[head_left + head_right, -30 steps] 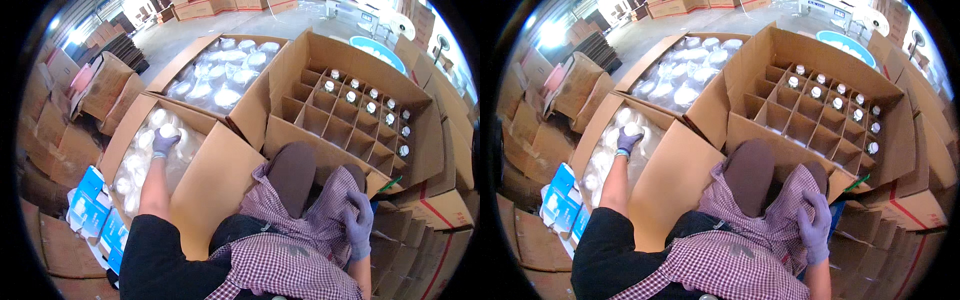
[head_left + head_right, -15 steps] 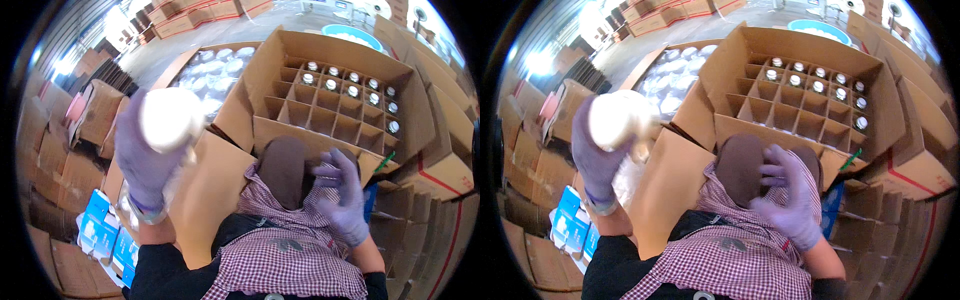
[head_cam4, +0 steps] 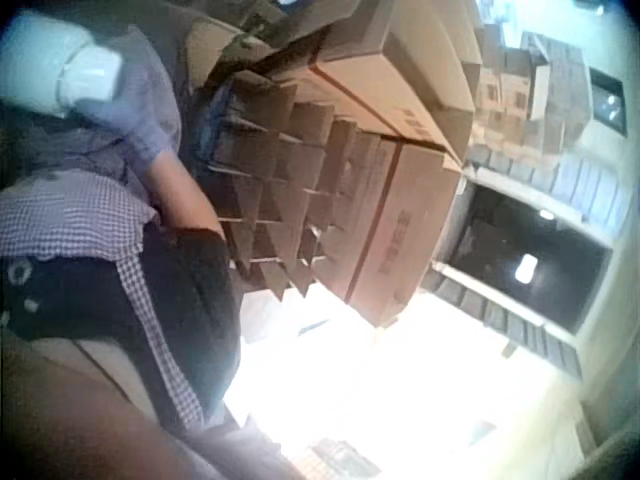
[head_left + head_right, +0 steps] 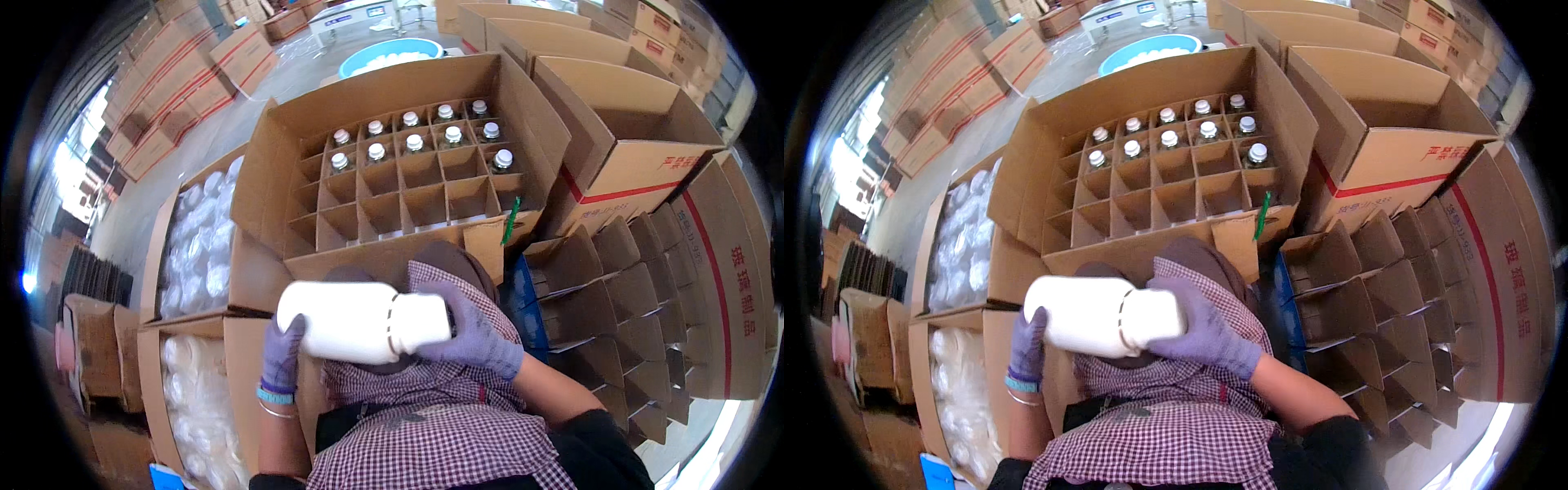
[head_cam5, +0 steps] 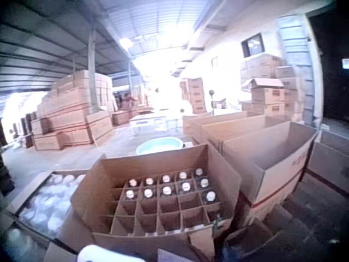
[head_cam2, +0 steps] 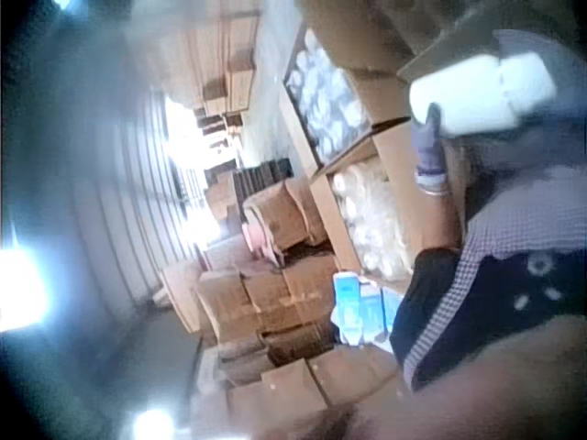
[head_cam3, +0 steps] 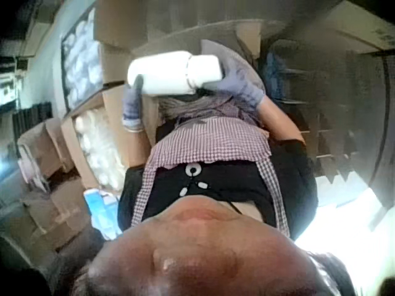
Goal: The person unpacks white thermos flasks from a cardboard box, removes the protective plastic wrapping, and places them into a divided cardboard tray. The person handles each flask individually, unwraps it, and positions it in the tray.
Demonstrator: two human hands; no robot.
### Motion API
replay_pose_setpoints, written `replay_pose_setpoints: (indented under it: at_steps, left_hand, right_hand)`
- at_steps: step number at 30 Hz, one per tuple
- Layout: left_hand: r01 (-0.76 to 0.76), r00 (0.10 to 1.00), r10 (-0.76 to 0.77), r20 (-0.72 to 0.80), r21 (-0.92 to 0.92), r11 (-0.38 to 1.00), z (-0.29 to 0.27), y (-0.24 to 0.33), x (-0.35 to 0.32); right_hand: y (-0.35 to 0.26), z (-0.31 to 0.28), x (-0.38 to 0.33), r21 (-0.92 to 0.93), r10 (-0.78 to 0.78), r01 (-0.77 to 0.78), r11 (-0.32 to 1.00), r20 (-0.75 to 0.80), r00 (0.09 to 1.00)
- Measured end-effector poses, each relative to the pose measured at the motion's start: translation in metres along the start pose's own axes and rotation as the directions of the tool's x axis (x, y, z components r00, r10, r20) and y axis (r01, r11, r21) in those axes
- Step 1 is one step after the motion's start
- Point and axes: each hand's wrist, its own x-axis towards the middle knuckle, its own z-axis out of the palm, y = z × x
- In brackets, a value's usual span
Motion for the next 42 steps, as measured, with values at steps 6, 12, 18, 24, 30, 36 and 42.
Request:
replay_pose_setpoints:
  at_steps: [6,12,18,24,30,36,42]
  left_hand:
    - [-0.008,0.975,-0.098,-0.197,-0.477,0.879,0.010,-0.017,-0.022]
    - [-0.151,0.920,-0.037,-0.390,-0.440,0.885,-0.002,-0.029,-0.017]
    - [-0.366,0.749,0.180,-0.638,-0.173,0.914,0.016,0.033,-0.009]
    - [-0.503,0.717,0.517,-0.467,0.166,0.848,0.027,0.040,0.001]
    - [-0.379,0.808,0.503,-0.305,0.384,0.842,0.014,0.041,0.006]
    - [-0.345,0.807,0.396,-0.439,0.194,0.918,0.041,0.039,-0.001]
    - [-0.418,0.901,0.430,-0.052,0.154,0.895,0.039,0.044,0.067]
  right_hand:
    - [0.029,-0.066,0.127,-0.477,-0.185,-0.021,0.879,-0.380,0.906]
    - [0.116,-0.085,0.219,-0.815,0.035,-0.291,0.501,-0.317,0.948]
    - [0.018,-0.009,0.130,0.102,0.220,-0.256,0.961,0.278,0.935]
    - [-0.019,-0.012,0.105,0.112,0.101,-0.118,0.987,0.145,0.984]
    - [-0.061,-0.037,0.088,-0.297,-0.481,0.525,0.797,0.212,0.851]
    - [-0.042,-0.037,0.060,0.270,0.392,-0.466,0.842,0.288,0.874]
    - [-0.041,-0.058,0.055,-0.619,-0.417,0.485,0.618,0.264,0.870]
